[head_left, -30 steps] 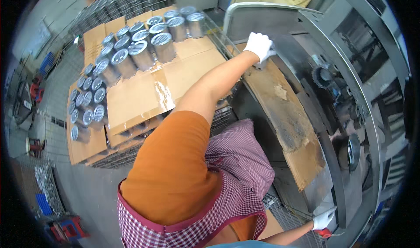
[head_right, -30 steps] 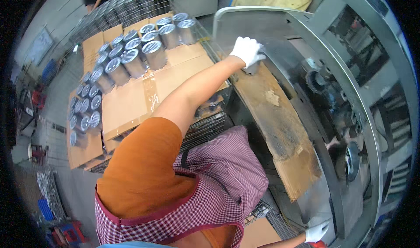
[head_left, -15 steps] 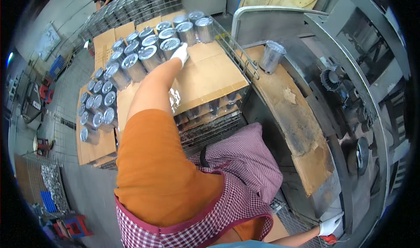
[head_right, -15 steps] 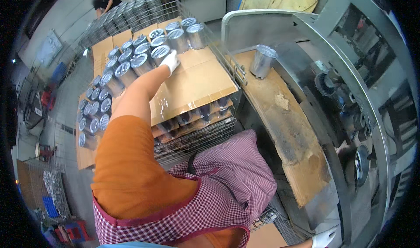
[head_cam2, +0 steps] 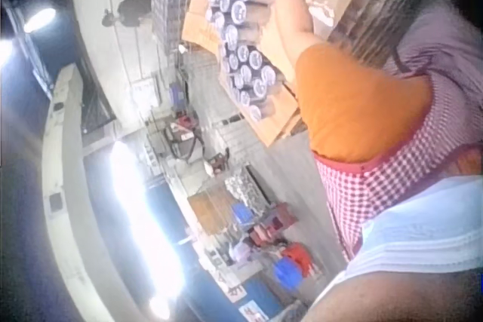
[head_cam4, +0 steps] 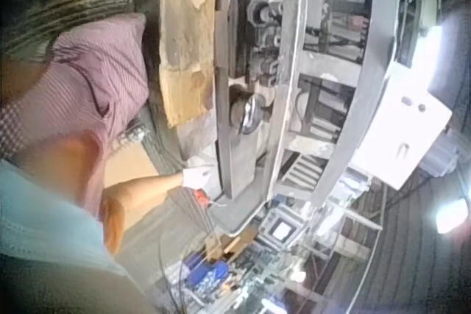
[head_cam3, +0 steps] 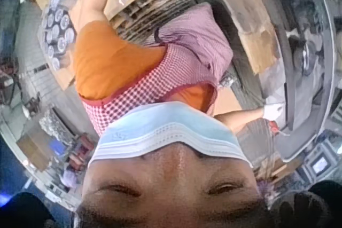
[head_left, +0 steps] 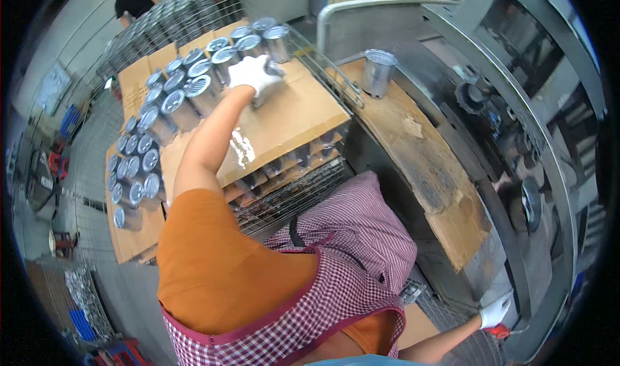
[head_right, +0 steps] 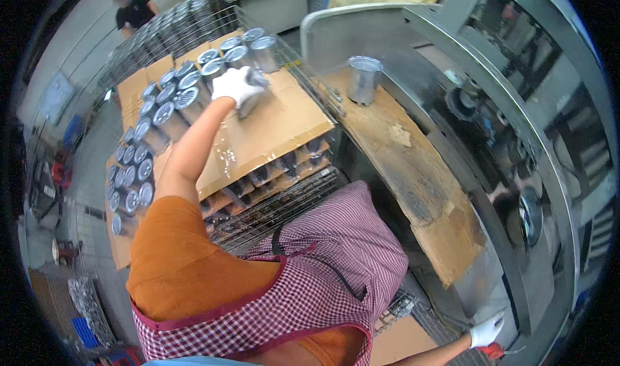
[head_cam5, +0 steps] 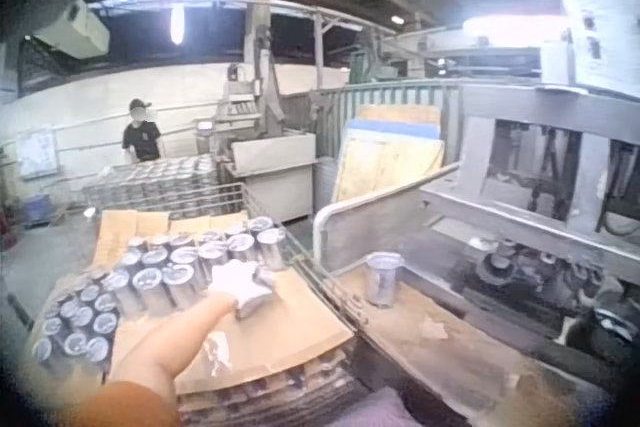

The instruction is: The person cleans metal motor housings by hand using a hand scraper and an air gun blower, then stacks them in a crate.

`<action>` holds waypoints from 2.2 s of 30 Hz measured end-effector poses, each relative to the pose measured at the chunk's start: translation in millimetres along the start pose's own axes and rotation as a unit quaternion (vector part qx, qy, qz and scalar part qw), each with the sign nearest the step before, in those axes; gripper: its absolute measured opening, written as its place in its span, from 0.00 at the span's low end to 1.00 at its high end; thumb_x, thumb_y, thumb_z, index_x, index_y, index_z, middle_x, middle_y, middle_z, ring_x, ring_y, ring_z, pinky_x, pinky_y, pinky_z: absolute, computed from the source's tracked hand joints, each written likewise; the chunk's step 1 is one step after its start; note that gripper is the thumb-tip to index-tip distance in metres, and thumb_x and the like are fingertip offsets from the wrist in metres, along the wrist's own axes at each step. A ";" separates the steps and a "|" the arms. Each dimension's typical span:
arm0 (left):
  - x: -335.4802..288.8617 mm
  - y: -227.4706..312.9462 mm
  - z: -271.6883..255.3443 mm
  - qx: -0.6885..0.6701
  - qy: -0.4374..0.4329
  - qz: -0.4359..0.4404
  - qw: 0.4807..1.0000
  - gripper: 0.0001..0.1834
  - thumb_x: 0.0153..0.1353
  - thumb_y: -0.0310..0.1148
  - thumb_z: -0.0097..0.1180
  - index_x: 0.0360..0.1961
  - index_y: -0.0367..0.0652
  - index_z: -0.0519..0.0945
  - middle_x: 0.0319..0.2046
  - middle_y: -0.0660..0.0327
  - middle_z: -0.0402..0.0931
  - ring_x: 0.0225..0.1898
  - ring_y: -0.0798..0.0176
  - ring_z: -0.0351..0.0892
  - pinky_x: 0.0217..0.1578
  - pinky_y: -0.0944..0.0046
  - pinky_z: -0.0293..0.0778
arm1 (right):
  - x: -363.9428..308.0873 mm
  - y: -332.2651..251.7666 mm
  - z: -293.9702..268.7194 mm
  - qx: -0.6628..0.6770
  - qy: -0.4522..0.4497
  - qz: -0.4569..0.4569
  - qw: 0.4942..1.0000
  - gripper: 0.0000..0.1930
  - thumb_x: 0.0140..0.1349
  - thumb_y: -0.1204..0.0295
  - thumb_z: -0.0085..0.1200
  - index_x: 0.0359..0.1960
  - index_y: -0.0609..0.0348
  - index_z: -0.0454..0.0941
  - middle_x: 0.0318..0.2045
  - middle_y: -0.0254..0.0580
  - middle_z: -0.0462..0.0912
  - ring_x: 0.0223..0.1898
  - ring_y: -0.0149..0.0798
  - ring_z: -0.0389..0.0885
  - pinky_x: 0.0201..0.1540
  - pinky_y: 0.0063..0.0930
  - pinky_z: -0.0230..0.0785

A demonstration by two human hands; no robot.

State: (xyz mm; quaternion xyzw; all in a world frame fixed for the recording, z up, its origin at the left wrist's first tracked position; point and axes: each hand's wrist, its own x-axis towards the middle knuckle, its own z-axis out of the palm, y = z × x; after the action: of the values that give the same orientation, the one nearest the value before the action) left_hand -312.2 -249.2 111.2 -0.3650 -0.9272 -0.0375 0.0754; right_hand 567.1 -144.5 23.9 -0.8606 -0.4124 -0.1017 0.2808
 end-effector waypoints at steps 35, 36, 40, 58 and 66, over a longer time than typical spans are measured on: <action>-98.0 287.3 19.9 -0.351 0.171 0.102 0.915 0.29 0.54 0.50 0.66 0.54 0.47 0.81 0.48 0.46 0.81 0.49 0.40 0.80 0.50 0.46 0.76 | -22.8 -11.2 9.4 0.184 0.016 0.066 0.981 0.19 0.64 0.58 0.54 0.46 0.58 0.85 0.43 0.49 0.87 0.43 0.47 0.86 0.49 0.36 0.76; -105.6 298.0 25.6 -0.363 0.202 0.189 0.890 0.28 0.56 0.47 0.66 0.56 0.47 0.80 0.48 0.44 0.80 0.50 0.41 0.79 0.52 0.47 0.75 | -24.3 -16.6 8.4 0.180 0.033 0.064 0.981 0.18 0.63 0.57 0.55 0.43 0.58 0.86 0.41 0.49 0.87 0.43 0.47 0.86 0.49 0.36 0.76; -100.4 352.8 60.0 -0.351 0.218 0.317 0.854 0.25 0.60 0.42 0.63 0.58 0.49 0.78 0.53 0.42 0.76 0.53 0.40 0.76 0.55 0.46 0.72 | -29.4 -25.8 -6.2 0.017 0.101 -0.018 0.995 0.20 0.63 0.51 0.52 0.40 0.53 0.86 0.40 0.50 0.86 0.45 0.54 0.84 0.51 0.43 0.75; -77.7 367.7 126.8 -0.154 0.071 0.423 0.890 0.24 0.64 0.51 0.55 0.55 0.46 0.79 0.52 0.47 0.78 0.49 0.44 0.78 0.48 0.46 0.74 | -32.9 -36.9 -12.3 0.045 0.112 -0.023 0.992 0.23 0.65 0.50 0.51 0.22 0.56 0.78 0.25 0.52 0.81 0.30 0.57 0.81 0.35 0.48 0.71; -82.3 369.2 126.0 -0.206 0.201 0.422 0.860 0.24 0.64 0.48 0.56 0.57 0.47 0.78 0.53 0.46 0.77 0.52 0.43 0.76 0.51 0.45 0.72 | -32.3 -36.7 -10.1 0.031 0.113 -0.025 0.993 0.21 0.64 0.51 0.52 0.23 0.54 0.80 0.24 0.51 0.82 0.29 0.56 0.82 0.34 0.48 0.72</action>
State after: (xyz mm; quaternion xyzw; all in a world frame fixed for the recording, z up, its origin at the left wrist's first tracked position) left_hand -14.9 -19.1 -21.4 -0.7128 -0.6204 -0.2652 0.1915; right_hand 518.9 -152.9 33.7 -0.8238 -0.4022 -0.1927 0.3499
